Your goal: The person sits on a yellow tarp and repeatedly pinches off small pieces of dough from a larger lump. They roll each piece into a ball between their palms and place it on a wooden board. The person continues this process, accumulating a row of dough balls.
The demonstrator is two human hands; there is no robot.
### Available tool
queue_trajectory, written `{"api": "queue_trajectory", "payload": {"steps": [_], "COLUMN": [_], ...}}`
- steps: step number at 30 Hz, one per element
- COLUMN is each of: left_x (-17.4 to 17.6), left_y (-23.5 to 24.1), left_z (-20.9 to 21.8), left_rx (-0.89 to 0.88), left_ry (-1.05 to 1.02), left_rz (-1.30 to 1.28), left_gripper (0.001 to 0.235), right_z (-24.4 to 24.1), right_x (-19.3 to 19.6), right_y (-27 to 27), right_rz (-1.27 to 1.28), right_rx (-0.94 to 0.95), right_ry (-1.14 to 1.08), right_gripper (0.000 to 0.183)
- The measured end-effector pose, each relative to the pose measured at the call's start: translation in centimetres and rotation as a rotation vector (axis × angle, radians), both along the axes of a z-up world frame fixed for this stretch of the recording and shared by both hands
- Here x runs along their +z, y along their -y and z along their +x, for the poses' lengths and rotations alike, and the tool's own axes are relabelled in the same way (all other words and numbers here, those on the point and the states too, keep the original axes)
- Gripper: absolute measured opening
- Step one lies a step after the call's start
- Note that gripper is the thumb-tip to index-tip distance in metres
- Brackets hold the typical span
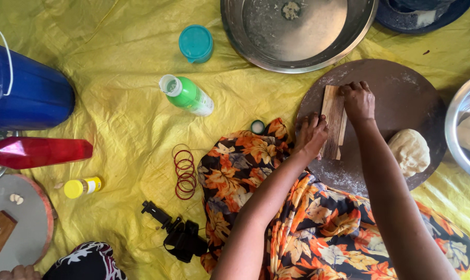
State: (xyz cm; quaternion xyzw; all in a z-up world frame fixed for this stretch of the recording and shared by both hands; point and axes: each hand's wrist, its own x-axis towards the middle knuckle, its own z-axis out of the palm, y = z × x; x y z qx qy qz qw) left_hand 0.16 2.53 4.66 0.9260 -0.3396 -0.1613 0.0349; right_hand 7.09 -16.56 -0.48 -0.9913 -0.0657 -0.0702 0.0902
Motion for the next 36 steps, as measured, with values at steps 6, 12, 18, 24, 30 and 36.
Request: {"api": "queue_trajectory", "payload": {"steps": [6, 12, 18, 24, 30, 36], "left_x": [-2.2, -4.7, -3.6, -2.9, -1.6, -4.8], "left_y": [0.7, 1.6, 1.9, 1.7, 1.2, 0.9], "left_z": [0.1, -0.8, -0.6, -0.4, -0.2, -0.7], "left_rx": [-0.029, -0.009, -0.017, 0.019, 0.036, 0.007], "left_ry": [-0.142, 0.155, -0.058, -0.046, -0.026, -0.019], "left_rz": [0.124, 0.238, 0.296, 0.196, 0.029, 0.110], "left_gripper": [0.096, 0.084, 0.083, 0.090, 0.108, 0.086], "right_z": [-1.0, -7.3, -9.6, -6.8, -2.7, -1.3], "right_x": [-1.4, 1.3, 6.3, 5.8, 2.7, 2.9], "right_y": [-0.5, -1.5, -1.9, -2.6, -2.7, -3.4], "right_rz": [-0.068, 0.055, 0.429, 0.492, 0.286, 0.242], "right_rx": [0.013, 0.067, -0.051, -0.005, -0.232, -0.297], "right_ry": [-0.036, -0.024, -0.101, -0.158, -0.153, -0.162], "right_gripper": [0.024, 0.025, 0.025, 0.019, 0.019, 0.076]}}
